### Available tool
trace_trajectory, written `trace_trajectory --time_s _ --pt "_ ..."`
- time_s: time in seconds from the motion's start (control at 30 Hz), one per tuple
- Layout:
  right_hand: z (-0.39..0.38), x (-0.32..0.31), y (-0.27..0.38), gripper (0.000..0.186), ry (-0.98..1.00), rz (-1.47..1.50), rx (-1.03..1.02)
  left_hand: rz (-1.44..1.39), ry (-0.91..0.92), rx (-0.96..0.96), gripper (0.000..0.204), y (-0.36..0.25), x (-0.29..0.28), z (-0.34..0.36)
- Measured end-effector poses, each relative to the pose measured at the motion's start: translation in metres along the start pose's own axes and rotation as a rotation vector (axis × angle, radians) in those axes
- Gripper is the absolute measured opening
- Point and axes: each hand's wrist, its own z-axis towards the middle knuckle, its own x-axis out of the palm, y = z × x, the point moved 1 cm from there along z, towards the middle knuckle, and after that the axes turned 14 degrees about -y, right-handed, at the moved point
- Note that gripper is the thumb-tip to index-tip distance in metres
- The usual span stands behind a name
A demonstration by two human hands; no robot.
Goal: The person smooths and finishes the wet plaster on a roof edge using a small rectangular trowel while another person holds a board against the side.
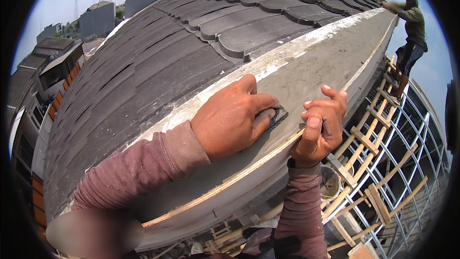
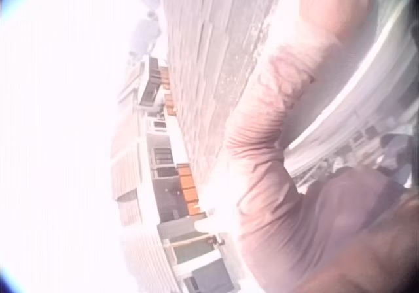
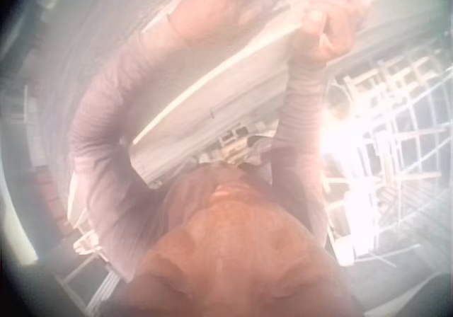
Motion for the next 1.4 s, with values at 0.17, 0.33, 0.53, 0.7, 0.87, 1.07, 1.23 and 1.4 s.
trace_trajectory --time_s 0.17,0.33,0.53,0.7,0.87,1.07,1.23,1.4 --pt "-0.007 -0.002 0.004 0.025 -0.014 -0.014 0.028 -0.084 0.164 0.019 0.031 -0.021 -0.052 -0.052" --pt "-0.004 -0.002 -0.003 0.026 -0.038 0.008 0.024 0.045 0.050 0.023 0.026 0.003 -0.030 -0.029" --pt "-0.014 0.015 -0.009 0.066 -0.245 0.237 0.146 -0.106 -0.044 0.239 0.025 -0.016 0.020 0.035" --pt "-0.011 0.003 -0.019 0.064 -0.238 0.133 0.045 -0.056 0.137 0.020 0.029 -0.016 -0.045 -0.044" --pt "-0.015 0.013 -0.009 0.063 -0.276 0.226 0.181 0.035 -0.064 0.046 0.027 0.003 0.006 0.012" --pt "-0.017 0.014 -0.009 0.059 -0.254 0.201 0.195 -0.143 0.009 0.216 0.027 -0.016 0.007 0.018" --pt "-0.014 -0.001 -0.018 0.053 -0.234 0.114 0.106 0.078 0.091 0.002 0.027 0.021 -0.027 -0.018" --pt "-0.016 0.013 -0.009 0.050 -0.213 0.154 0.137 0.083 -0.086 0.058 0.026 0.026 0.030 0.060"
